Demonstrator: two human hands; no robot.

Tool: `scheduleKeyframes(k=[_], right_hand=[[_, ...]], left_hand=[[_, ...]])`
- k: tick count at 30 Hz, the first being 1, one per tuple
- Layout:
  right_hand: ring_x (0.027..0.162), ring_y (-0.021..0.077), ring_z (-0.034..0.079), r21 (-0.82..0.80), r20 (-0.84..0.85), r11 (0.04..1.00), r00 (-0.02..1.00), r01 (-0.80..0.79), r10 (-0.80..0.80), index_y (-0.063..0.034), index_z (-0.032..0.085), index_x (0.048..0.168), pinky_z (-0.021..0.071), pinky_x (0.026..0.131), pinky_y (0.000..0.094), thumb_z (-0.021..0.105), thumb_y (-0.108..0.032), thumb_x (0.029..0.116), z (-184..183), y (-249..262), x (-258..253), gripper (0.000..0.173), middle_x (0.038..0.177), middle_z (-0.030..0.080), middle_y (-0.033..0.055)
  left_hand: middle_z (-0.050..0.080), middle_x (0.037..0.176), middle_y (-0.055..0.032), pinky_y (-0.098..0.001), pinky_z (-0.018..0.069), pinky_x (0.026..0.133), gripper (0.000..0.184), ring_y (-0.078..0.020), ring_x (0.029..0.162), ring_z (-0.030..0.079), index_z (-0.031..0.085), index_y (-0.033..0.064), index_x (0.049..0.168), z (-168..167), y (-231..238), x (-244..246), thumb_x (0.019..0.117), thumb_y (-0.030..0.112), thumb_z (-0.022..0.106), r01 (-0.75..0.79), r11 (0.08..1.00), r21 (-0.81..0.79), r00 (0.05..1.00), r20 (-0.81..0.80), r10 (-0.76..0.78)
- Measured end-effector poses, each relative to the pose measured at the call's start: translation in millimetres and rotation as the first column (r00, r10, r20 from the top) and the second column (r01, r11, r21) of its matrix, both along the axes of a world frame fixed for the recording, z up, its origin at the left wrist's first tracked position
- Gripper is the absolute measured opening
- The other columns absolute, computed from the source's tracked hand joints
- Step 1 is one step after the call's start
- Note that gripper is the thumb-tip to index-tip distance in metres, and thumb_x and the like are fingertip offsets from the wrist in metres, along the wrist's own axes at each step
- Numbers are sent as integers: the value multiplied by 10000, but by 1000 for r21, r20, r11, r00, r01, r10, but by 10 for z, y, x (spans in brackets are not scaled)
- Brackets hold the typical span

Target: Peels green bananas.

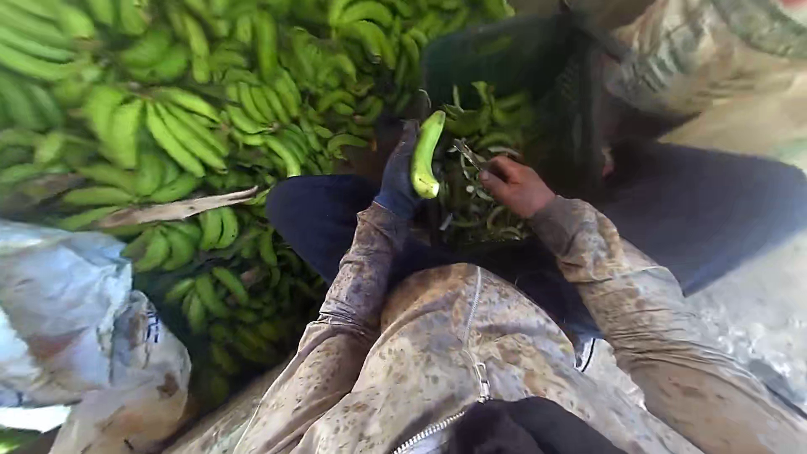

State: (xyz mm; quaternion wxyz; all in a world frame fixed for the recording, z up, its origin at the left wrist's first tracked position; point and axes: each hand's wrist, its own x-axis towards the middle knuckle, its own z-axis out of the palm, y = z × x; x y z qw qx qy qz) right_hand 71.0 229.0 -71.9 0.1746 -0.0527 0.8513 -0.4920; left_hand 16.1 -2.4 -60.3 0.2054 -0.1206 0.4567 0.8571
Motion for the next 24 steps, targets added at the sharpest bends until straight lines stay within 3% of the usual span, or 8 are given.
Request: scheduleKeyframes(k=[7,9,11,16,18,20,22,24], right_hand=[[1127,345,673,52,-170,985,970,-164,171,-29,610,1310,521,991,566,472,-409,1085,-15,-165,136,462,1230,671,201],[1091,360,674,103,-137,986,980,-133,146,-31,601,1270,527,958,579,495,-399,1083,-37,-126,15,426,1183,665,205],[1110,375,665,165,-104,986,994,5,13,-18,594,1259,522,970,593,520,-384,1078,-42,8,-163,415,1204,650,219],[1204,413,635,282,-21,877,916,389,-400,-29,550,1359,481,1020,628,468,-488,1074,34,534,-433,546,1279,643,243],[1128,354,670,218,-88,917,942,335,-324,-29,575,1329,514,996,553,472,-485,1072,62,455,-331,533,1210,670,218],[1004,295,696,79,-174,978,969,192,-176,-15,625,1263,556,932,505,505,-420,1070,61,221,-162,464,1108,694,189],[1005,284,701,35,-209,999,978,-2,9,-31,664,1209,564,921,521,527,-412,1059,8,-1,-8,431,1110,702,160],[1079,367,682,127,-162,990,984,-60,80,-26,649,1224,535,935,600,538,-442,1058,-55,-72,-48,461,1179,676,206]], left_hand=[[656,904,-74,-315,592,601,323,-149,705,656,584,91,1250,-49,283,-87,1091,336,445,-3,987,-162,997,79,16],[669,1020,-71,-327,604,714,321,-146,836,675,558,90,1323,-48,399,-28,1100,283,430,32,986,-164,999,46,-24],[673,1056,-78,-346,604,747,346,-157,870,674,538,90,1369,-25,452,78,1103,256,391,103,975,-197,995,6,-104],[638,873,-102,-340,555,497,486,-201,610,620,536,139,1285,31,335,207,1105,475,234,281,960,-14,955,108,-278],[634,904,-130,-361,551,483,586,-232,624,622,514,134,1341,-71,253,124,1083,560,205,239,967,86,957,148,-250],[631,834,-90,-335,549,469,554,-188,589,612,567,122,1261,-123,267,25,1092,545,253,109,993,-42,984,147,-102],[658,937,-48,-307,590,630,420,-127,745,651,564,132,1284,-147,294,0,1119,418,304,14,994,-110,998,57,-8],[657,943,-46,-307,594,658,407,-124,779,661,555,141,1291,-87,354,40,1123,404,294,18,995,-98,998,56,-12]])
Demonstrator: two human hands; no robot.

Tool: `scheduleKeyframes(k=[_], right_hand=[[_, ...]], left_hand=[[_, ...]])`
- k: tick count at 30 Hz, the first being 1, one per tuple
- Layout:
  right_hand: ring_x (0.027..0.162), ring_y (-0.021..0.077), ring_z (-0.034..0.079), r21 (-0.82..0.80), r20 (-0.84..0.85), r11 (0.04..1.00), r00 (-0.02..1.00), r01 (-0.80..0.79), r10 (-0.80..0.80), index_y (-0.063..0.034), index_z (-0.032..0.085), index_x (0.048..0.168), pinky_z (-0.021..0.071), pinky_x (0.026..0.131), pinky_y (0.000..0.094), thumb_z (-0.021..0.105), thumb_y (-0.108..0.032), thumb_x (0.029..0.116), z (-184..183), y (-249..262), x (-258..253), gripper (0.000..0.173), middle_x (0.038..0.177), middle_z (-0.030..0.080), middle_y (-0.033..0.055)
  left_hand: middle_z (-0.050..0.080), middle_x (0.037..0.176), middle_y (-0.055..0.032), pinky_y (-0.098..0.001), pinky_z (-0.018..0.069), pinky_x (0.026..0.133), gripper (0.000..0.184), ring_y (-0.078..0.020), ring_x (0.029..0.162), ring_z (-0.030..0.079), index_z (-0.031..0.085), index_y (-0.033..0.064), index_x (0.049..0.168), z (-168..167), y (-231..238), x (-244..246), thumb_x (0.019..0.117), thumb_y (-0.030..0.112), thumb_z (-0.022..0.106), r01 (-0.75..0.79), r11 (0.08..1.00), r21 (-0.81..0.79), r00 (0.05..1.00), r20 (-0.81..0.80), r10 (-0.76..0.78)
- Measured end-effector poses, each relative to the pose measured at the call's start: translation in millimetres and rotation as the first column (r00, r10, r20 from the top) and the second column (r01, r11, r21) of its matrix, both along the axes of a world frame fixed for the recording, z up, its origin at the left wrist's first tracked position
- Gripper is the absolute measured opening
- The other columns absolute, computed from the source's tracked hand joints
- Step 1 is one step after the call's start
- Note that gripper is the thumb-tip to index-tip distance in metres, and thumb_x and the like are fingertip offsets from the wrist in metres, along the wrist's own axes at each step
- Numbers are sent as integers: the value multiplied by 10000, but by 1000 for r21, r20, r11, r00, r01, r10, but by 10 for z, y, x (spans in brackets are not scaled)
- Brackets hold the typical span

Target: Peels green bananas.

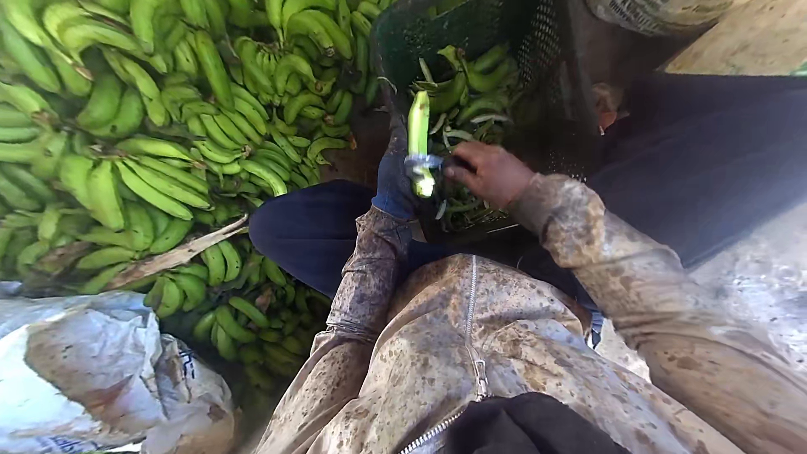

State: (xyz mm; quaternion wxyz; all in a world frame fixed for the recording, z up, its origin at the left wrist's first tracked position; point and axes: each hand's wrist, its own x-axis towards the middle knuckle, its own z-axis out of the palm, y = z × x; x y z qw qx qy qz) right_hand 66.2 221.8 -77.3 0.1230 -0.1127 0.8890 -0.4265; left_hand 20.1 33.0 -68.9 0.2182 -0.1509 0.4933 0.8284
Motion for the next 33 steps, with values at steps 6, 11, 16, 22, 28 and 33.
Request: scheduleKeyframes(k=[6,11,16,22,28,33], right_hand=[[1213,403,626,191,17,878,892,440,-451,-41,532,1382,490,1010,615,548,-522,1026,175,339,-405,598,1338,609,227],[989,309,707,-87,-45,976,978,199,-203,-6,624,1239,570,912,523,555,-432,1047,83,22,-20,472,1079,702,184],[999,361,686,-36,81,997,994,73,-70,8,593,1235,546,911,578,575,-426,1049,71,-90,-166,472,1086,674,213],[1174,410,641,168,131,905,901,392,-414,-34,544,1322,495,982,632,480,-533,1059,166,262,-501,567,1264,636,234],[996,305,694,-120,-39,979,985,164,-169,4,612,1234,565,924,515,567,-420,1045,68,-81,-18,466,1088,685,186],[994,366,691,-58,125,986,981,159,-151,13,575,1278,537,923,559,479,-385,1097,-94,-41,-194,447,1083,682,230]], left_hand=[[608,782,-71,-321,546,449,543,-168,544,593,563,109,1165,43,-120,133,1070,581,313,300,951,76,946,106,-306],[696,1019,-100,-366,613,756,444,-159,847,691,606,43,1304,-69,-72,21,1066,407,518,-110,845,-524,989,-144,40],[674,997,-55,-297,598,665,354,-115,784,663,533,70,1339,-116,-118,-43,1121,274,342,37,964,-263,982,-171,-85],[676,893,-118,-312,551,466,493,-184,582,628,527,87,1310,-82,-264,42,1095,458,283,558,826,81,829,-10,-559],[643,1240,-159,-370,550,966,490,-167,1086,650,529,-5,1395,-176,35,-79,1118,368,375,-356,751,-557,928,-302,216],[660,943,-45,-275,578,617,394,-96,713,635,536,99,1327,12,-48,-38,1121,358,322,152,952,-266,978,-100,-184]])
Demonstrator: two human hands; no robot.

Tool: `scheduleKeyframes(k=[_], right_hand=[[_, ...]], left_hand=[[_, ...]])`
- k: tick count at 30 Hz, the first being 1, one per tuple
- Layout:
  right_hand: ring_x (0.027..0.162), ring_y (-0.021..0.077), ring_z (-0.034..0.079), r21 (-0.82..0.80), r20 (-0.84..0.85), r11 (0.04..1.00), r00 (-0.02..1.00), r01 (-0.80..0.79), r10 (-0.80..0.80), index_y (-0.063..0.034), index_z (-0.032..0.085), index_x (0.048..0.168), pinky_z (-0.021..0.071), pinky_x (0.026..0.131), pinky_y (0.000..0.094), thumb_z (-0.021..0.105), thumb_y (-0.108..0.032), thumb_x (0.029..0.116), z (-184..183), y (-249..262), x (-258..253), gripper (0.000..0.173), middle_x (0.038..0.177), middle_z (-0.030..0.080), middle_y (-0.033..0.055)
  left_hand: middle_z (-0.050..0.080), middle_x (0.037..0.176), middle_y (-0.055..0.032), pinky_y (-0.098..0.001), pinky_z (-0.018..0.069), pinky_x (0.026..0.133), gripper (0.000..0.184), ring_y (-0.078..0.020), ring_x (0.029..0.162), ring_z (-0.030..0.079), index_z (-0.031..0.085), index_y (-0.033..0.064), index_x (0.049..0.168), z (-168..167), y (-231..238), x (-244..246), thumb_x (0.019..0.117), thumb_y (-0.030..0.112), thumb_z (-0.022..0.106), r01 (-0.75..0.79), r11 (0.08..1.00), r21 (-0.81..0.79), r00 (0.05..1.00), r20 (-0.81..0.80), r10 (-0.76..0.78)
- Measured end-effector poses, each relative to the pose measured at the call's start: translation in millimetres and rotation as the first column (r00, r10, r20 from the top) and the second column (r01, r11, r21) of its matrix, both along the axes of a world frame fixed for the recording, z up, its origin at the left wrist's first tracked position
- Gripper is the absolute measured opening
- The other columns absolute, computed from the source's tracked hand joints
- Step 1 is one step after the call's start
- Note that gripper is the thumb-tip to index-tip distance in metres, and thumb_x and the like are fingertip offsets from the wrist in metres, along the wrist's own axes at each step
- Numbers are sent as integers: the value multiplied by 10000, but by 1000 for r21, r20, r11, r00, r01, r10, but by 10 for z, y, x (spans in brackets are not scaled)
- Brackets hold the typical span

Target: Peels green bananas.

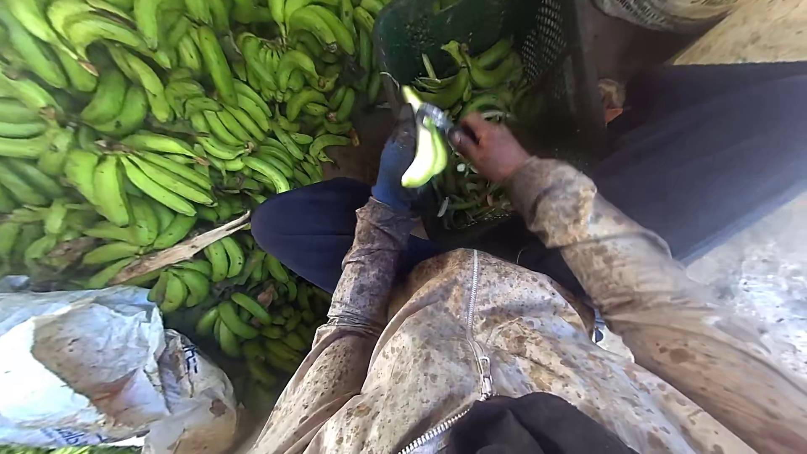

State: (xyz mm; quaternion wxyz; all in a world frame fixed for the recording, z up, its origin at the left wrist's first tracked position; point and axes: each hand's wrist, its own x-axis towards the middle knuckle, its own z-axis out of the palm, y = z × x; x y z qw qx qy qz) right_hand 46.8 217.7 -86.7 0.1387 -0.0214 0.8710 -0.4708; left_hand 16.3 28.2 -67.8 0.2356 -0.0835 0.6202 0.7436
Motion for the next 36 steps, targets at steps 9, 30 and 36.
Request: scheduleKeyframes(k=[9,30,36], right_hand=[[1076,377,677,103,-15,977,982,187,-186,0,569,1289,524,967,575,517,-476,1059,-25,248,-16,532,1154,670,234],[1111,378,671,92,-22,990,994,105,-104,-23,593,1269,521,974,590,488,-427,1086,-15,135,16,456,1214,656,219],[1185,380,644,206,132,978,989,43,-71,-62,621,1269,484,1004,628,472,-529,1066,9,390,-168,530,1211,676,198]], left_hand=[[658,1163,-169,-491,591,869,418,-271,1017,675,494,53,1402,-228,117,23,1079,318,494,-222,962,158,974,88,210],[615,1328,-117,-364,549,997,438,-151,1161,631,462,40,1474,-188,229,15,1101,267,421,31,985,-168,985,-160,-58],[590,1406,-83,-323,586,868,657,-108,1059,665,277,172,1622,-85,26,-7,1049,412,491,607,685,-403,763,56,-644]])
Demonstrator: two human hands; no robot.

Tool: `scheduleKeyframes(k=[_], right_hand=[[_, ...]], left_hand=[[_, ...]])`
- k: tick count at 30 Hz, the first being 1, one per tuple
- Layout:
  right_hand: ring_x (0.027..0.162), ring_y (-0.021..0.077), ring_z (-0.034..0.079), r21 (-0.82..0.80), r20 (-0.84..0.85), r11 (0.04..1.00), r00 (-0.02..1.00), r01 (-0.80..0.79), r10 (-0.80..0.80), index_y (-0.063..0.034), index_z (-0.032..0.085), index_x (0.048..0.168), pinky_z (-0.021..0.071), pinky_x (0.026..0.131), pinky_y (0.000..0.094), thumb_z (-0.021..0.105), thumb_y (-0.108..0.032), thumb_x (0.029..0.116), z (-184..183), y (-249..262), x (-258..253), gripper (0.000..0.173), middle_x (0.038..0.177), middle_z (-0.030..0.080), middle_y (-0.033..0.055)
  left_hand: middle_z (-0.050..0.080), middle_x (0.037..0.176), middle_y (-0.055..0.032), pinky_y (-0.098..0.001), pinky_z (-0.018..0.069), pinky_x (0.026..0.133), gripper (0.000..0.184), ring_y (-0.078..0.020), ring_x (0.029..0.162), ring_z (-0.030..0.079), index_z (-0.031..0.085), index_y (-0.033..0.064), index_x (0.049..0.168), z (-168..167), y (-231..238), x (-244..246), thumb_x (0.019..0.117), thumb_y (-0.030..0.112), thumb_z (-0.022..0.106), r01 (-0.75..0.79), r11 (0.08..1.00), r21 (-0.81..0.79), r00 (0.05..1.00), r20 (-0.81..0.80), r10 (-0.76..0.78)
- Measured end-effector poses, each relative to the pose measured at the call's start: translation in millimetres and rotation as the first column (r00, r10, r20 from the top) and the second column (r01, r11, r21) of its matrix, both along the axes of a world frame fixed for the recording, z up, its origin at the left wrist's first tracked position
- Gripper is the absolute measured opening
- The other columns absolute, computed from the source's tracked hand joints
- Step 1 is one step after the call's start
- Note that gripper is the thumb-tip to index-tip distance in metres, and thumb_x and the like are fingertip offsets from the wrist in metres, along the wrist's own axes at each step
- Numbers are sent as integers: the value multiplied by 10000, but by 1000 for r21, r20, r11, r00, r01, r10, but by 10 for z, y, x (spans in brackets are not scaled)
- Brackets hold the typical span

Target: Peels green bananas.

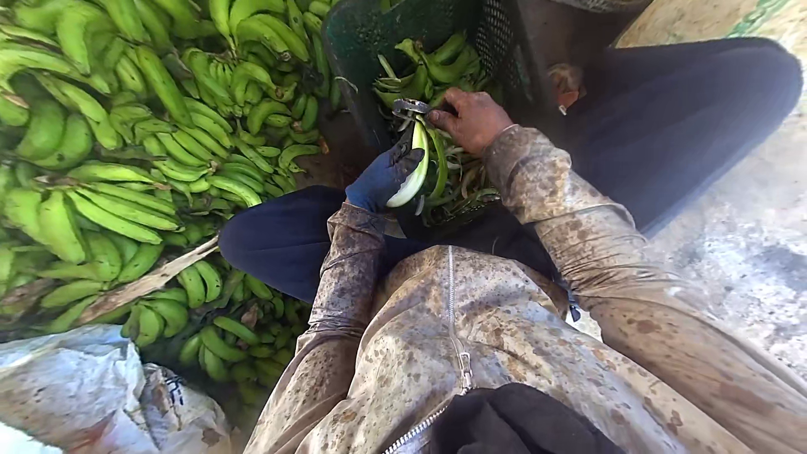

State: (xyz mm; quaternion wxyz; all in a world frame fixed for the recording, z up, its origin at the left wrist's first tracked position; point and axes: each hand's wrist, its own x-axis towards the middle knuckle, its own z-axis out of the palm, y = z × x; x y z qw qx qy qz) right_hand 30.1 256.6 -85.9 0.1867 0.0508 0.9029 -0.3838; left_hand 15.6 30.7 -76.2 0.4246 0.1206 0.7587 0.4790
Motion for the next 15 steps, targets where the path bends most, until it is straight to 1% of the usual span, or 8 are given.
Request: scheduleKeyframes(k=[2,5,7,8,10,11,13,15], right_hand=[[1182,386,648,66,13,995,997,73,-74,-68,624,1267,494,981,639,472,-536,1063,-11,-80,42,532,1229,674,194],[1270,492,580,276,46,931,964,238,-260,-26,553,1401,436,996,727,503,-492,1053,-5,-43,18,584,1370,608,270],[1329,479,536,300,31,903,943,307,-331,-33,521,1435,403,1042,706,508,-514,1042,-36,83,10,621,1413,580,263],[1315,451,555,242,-22,918,947,315,-320,-29,541,1409,418,1052,673,517,-513,1039,-15,107,22,609,1393,594,253],[1212,368,634,42,-166,970,959,238,-228,-19,607,1322,492,1044,566,534,-483,1045,24,56,83,546,1291,647,221],[1167,330,654,-65,-223,985,959,162,-173,-3,629,1292,503,1038,505,551,-443,1049,31,-35,157,509,1253,665,212],[1156,318,658,-196,-307,980,950,-13,-49,31,638,1261,503,1050,468,590,-371,1042,-12,-254,323,460,1242,665,226],[1192,339,648,-218,-384,967,923,-129,37,41,655,1240,492,1078,480,631,-359,1020,-96,-398,389,456,1265,659,240]], left_hand=[[672,1237,-100,-357,623,703,722,-169,879,705,287,163,1609,-71,-29,-21,996,365,612,-3,998,67,999,35,0],[640,1298,-98,-343,619,813,924,-159,961,699,251,130,1617,-16,-41,24,880,302,780,67,983,173,995,66,-79],[682,1134,-119,-380,632,714,752,-209,839,708,381,91,1527,-13,3,127,885,233,747,-168,945,280,982,134,135],[689,1090,-133,-404,634,710,598,-234,828,710,422,75,1468,-38,22,134,937,195,669,-347,871,346,934,211,289],[677,1023,-151,-446,621,748,288,-271,856,698,521,59,1292,-82,57,53,1076,231,442,-701,576,421,711,473,520],[666,984,-125,-435,617,758,295,-254,859,692,539,78,1190,-46,59,11,1102,290,355,-816,419,398,577,584,571],[673,957,-100,-409,609,728,375,-219,849,689,566,95,1134,38,21,-43,1099,367,309,-930,181,321,361,694,623],[652,951,-107,-406,606,755,390,-223,858,681,539,93,1118,78,-10,-116,1100,383,279,-941,55,332,302,761,574]])
